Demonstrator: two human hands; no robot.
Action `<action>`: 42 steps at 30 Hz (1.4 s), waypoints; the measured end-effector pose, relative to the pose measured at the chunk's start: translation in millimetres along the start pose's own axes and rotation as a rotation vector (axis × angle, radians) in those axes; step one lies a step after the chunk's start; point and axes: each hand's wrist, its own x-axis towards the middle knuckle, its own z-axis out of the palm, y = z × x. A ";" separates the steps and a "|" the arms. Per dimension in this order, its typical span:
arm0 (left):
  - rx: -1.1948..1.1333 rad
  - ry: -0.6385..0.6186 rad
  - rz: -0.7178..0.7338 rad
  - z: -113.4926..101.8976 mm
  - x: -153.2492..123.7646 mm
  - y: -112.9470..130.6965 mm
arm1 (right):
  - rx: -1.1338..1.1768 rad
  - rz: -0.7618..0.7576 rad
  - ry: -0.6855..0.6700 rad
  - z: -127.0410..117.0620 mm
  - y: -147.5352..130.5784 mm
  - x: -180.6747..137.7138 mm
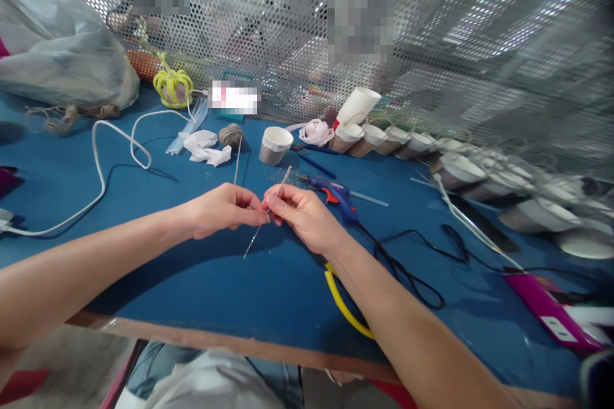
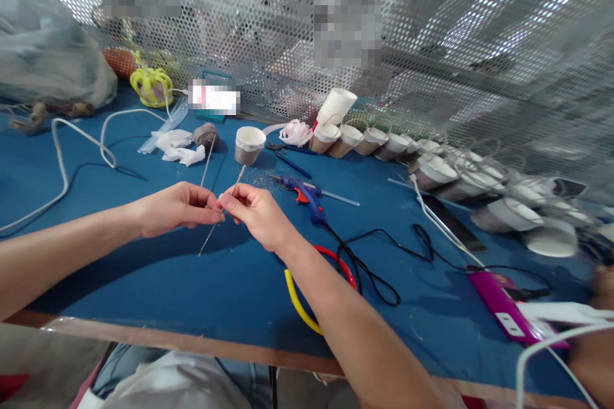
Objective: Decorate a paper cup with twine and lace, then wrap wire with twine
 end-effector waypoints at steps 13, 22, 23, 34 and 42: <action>0.128 0.035 0.083 -2.4 1.6 -4.9 | -0.224 -0.039 0.090 2.3 -3.1 -0.8; 0.171 0.044 0.086 0.5 -0.4 -2.0 | -0.288 -0.082 0.125 4.7 -2.1 -2.7; 0.174 0.047 0.088 0.6 -0.4 -2.0 | -0.296 -0.087 0.129 4.6 -1.7 -2.6; 0.093 -0.003 0.067 1.4 -0.1 -3.6 | -0.256 -0.050 0.112 5.8 -1.1 -2.5; -0.111 -0.081 -0.056 -0.3 -1.8 0.1 | 0.047 0.019 -0.071 -1.6 -1.9 -0.7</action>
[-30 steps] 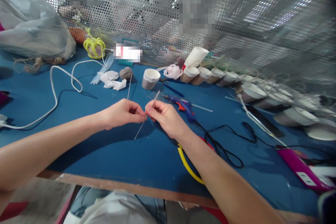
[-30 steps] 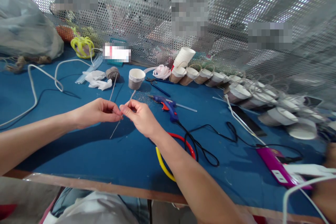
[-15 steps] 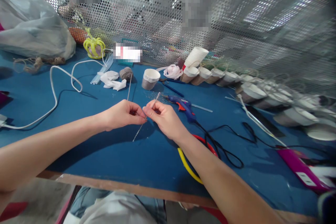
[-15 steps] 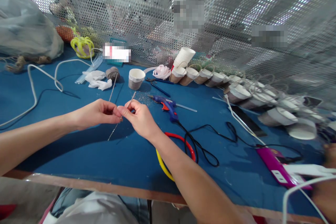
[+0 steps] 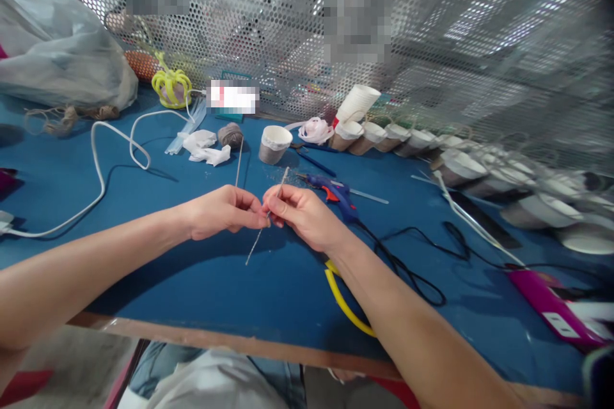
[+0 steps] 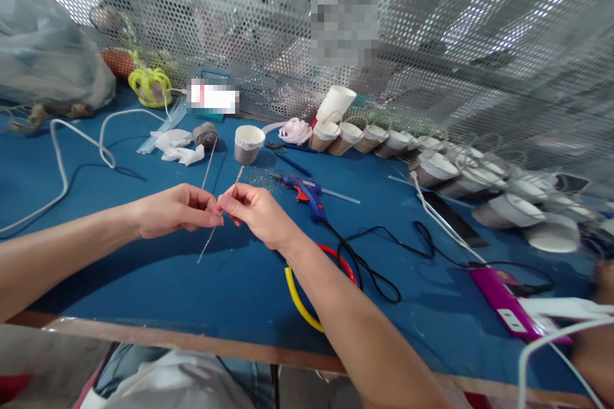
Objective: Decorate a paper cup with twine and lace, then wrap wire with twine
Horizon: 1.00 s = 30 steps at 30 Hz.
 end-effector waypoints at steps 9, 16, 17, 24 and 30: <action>-0.100 -0.077 0.011 0.7 -1.3 1.1 | -0.011 -0.041 -0.041 -1.0 -1.3 -1.2; -0.125 -0.179 -0.004 0.3 -2.7 -0.3 | -0.038 0.003 -0.154 -6.6 -9.2 -3.8; -0.121 -0.185 -0.007 0.2 -2.3 -0.8 | -0.059 -0.001 -0.145 -5.8 -9.5 -3.9; -0.102 -0.134 -0.011 0.8 -0.6 -2.1 | -0.135 -0.032 -0.098 -3.3 -8.8 -2.2; -0.056 -0.064 0.003 1.6 0.6 -1.8 | -0.143 -0.027 -0.059 -2.6 -8.4 -0.9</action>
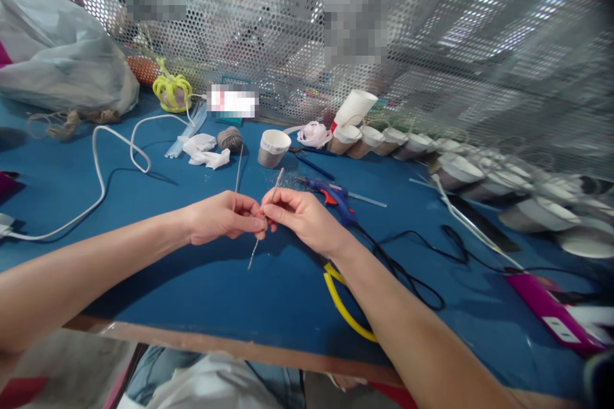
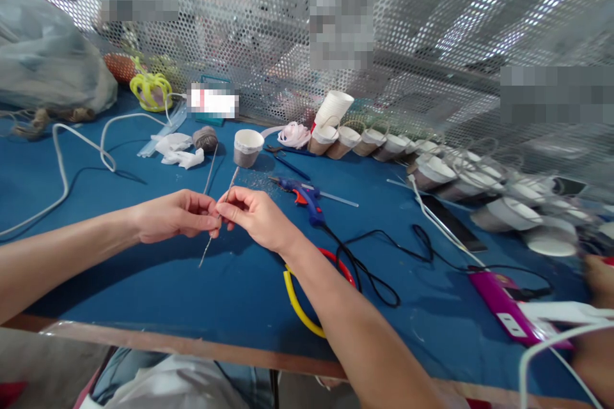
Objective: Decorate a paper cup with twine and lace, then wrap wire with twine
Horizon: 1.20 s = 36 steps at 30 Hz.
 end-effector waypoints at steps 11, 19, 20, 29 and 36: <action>0.121 0.009 0.071 0.2 -3.6 5.6 | 0.256 0.022 -0.027 -3.1 9.3 -0.2; 0.230 0.032 0.071 -2.6 -2.8 4.9 | 0.032 0.010 0.010 -3.0 4.3 -2.0; 0.247 0.040 0.082 -2.9 -2.6 4.8 | -0.002 0.001 0.018 -2.3 3.0 -2.5; 0.455 0.136 0.222 -6.8 -1.4 5.5 | -0.221 -0.062 0.124 1.4 -1.7 -3.2; 0.481 0.234 0.208 -3.0 0.1 3.7 | -0.350 -0.071 0.182 1.7 0.9 -2.5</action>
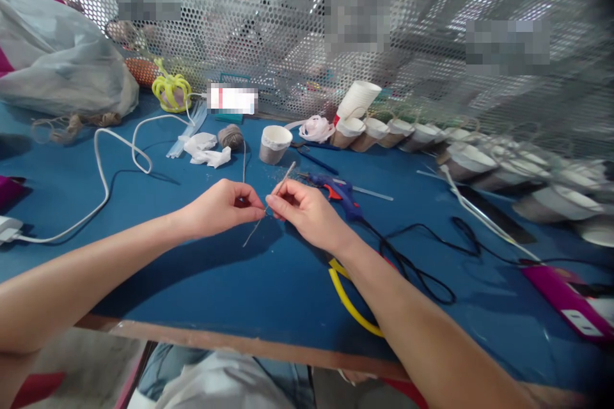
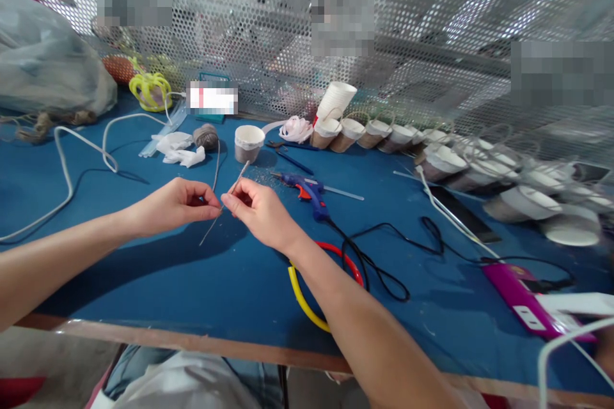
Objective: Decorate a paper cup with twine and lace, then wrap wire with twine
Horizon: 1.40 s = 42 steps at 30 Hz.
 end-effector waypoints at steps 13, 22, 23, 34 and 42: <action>-0.218 -0.104 -0.113 2.2 -3.2 1.6 | 0.341 0.077 -0.122 1.9 0.2 0.3; -0.350 -0.069 -0.139 6.7 -2.7 0.1 | 0.112 0.016 0.030 9.0 -1.7 -1.2; -0.355 -0.068 -0.140 7.0 -2.6 -0.5 | 0.083 0.006 0.041 9.5 -1.8 -1.4; -0.256 -0.077 -0.123 6.2 -1.5 -1.2 | 0.191 0.058 -0.052 6.1 -1.9 -1.5; -0.209 -0.072 -0.114 5.2 -0.5 -2.5 | 0.210 0.075 -0.108 -1.2 -1.2 0.6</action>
